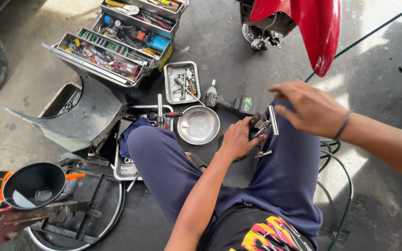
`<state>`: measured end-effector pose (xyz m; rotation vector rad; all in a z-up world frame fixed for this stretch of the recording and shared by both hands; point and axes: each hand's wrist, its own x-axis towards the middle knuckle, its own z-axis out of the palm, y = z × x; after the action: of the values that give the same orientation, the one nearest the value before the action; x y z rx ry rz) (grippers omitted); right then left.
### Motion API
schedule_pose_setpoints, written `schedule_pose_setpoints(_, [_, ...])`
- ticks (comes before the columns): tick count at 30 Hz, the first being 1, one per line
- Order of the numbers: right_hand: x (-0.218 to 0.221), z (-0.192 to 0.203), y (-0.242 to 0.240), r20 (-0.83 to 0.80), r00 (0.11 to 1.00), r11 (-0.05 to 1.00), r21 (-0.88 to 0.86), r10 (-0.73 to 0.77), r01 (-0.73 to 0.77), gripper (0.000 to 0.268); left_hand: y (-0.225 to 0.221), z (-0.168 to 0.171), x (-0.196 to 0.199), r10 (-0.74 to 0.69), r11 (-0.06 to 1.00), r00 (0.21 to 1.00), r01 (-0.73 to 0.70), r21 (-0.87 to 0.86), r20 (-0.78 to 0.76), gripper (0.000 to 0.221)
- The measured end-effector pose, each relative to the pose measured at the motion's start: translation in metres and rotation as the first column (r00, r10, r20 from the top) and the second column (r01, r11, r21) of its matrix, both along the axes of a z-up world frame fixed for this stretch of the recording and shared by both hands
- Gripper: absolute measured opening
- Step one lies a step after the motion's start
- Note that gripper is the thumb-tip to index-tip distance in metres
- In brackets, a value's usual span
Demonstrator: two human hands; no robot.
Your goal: Compress a motorcycle brake caliper piston using a C-clamp and a metal rod
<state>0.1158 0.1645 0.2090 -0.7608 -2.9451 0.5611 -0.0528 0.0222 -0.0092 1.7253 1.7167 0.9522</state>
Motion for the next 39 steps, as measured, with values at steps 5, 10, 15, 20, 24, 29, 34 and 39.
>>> schedule_pose_setpoints(5, [-0.006,0.012,-0.007,0.207,0.978,0.97,-0.239,0.013,0.038,0.056,0.001,0.007,0.004,-0.039,0.999,0.999,0.039,-0.016,0.003,0.065])
schedule_pose_setpoints(10, [-0.001,-0.023,-0.009,0.025,0.957,0.956,-0.056,0.289,-0.288,0.032,-0.001,0.006,0.007,-0.027,1.0,1.0,0.027,-0.007,0.015,0.062])
schedule_pose_setpoints(15, [-0.008,0.018,-0.018,-0.02,0.982,0.981,0.043,0.189,-0.188,0.053,-0.002,0.006,0.002,-0.016,1.0,1.0,0.015,0.005,0.007,0.065])
schedule_pose_setpoints(20, [0.0,-0.001,-0.017,0.213,0.976,0.98,-0.18,-0.045,0.085,0.047,-0.004,0.012,0.002,-0.025,1.0,0.999,0.025,0.008,0.02,0.061])
schedule_pose_setpoints(24, [0.003,-0.022,-0.012,-0.093,0.885,0.879,0.199,0.457,-0.433,0.025,-0.005,0.009,0.003,-0.045,0.999,0.999,0.045,0.004,0.015,0.058])
schedule_pose_setpoints(29, [0.004,-0.014,-0.015,-0.129,0.964,0.963,0.169,0.233,-0.21,0.029,0.002,-0.004,-0.001,-0.01,1.0,1.0,0.01,-0.012,0.022,0.065])
schedule_pose_setpoints(34, [-0.001,0.003,-0.029,0.233,0.954,0.955,-0.181,-0.189,0.234,0.067,0.003,-0.012,0.001,-0.021,0.999,0.999,0.019,-0.041,-0.029,0.068])
schedule_pose_setpoints(39, [-0.001,-0.058,-0.012,-0.05,0.932,0.919,0.191,0.359,-0.344,0.024,0.003,-0.026,0.003,-0.022,0.996,0.996,0.015,-0.088,-0.084,0.069])
